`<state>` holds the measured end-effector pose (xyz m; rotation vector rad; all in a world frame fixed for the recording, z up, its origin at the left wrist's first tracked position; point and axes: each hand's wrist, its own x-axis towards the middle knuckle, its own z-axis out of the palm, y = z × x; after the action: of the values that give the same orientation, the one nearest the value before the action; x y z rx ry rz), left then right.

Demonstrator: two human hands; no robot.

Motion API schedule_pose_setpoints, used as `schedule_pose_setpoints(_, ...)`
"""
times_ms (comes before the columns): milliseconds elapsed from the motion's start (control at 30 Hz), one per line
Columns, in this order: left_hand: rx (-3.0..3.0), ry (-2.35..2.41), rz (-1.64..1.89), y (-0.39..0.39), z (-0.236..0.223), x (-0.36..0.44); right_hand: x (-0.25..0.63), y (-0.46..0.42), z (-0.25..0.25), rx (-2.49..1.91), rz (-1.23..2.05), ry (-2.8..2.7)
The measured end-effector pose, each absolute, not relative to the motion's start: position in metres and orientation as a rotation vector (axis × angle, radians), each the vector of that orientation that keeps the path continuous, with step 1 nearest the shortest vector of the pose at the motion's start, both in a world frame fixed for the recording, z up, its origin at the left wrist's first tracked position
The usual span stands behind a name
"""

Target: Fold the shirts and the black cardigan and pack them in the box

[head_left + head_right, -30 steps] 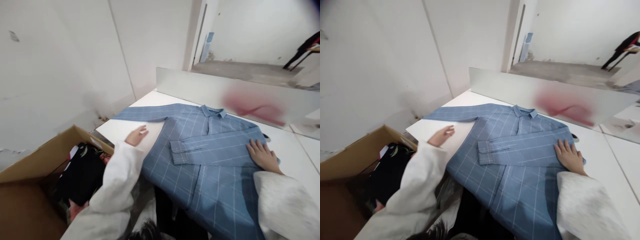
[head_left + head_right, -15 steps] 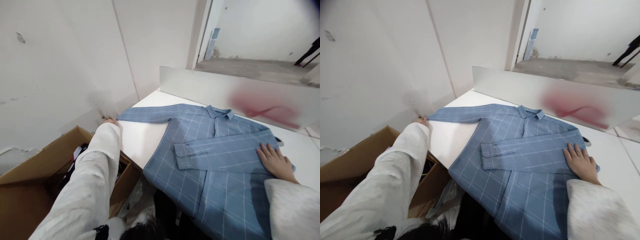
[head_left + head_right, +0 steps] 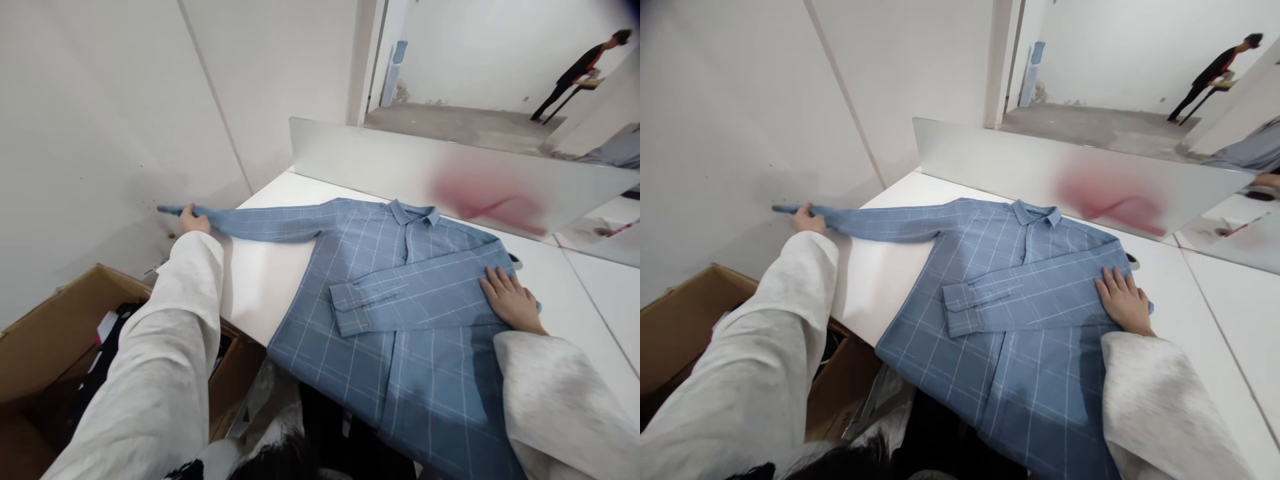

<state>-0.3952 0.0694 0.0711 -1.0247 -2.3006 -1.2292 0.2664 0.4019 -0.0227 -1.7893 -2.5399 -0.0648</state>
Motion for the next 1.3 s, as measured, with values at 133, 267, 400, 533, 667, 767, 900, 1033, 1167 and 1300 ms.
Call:
schedule_pose_setpoints(133,-0.946,-2.302,-1.341,0.124,0.109,-0.357,0.267,0.403,-0.024,-1.766,-0.076,-2.53)
schedule_pose_setpoints(267,-1.495,-2.097,-1.29,0.159,0.14,-0.242,0.265,0.401,-0.023,-1.754,-0.096,-2.519)
schedule_pose_setpoints(400,-2.522,-1.654,-0.791,0.149,0.14,-0.113,0.263,0.4,-0.022,-1.729,-0.105,-2.494)
schedule_pose_setpoints(533,-3.003,-1.365,-0.365,0.142,0.109,-0.074,0.264,0.403,-0.027,-1.694,-0.1,-2.453)
schedule_pose_setpoints(667,-2.594,-2.021,-0.616,0.167,0.071,-0.118,0.264,0.405,-0.029,-1.615,-0.073,-2.381)
schedule_pose_setpoints(767,-2.015,-2.353,-0.87,0.189,0.05,-0.159,0.263,0.401,-0.023,-1.543,-0.015,-2.31)
schedule_pose_setpoints(900,-1.653,-2.493,-0.972,0.196,0.029,-0.188,0.261,0.392,-0.006,-1.477,0.055,-2.24)
schedule_pose_setpoints(1033,-1.426,-2.635,-0.972,0.185,0.019,-0.206,0.258,0.384,0.012,-1.536,0.211,-2.271)
schedule_pose_setpoints(1167,-1.397,-2.773,-0.812,0.175,0.027,-0.216,0.255,0.379,0.028,-1.513,0.563,-2.505)
schedule_pose_setpoints(1300,-1.591,-2.785,-0.695,0.171,0.038,-0.21,0.25,0.371,0.042,-1.372,1.049,-2.744)
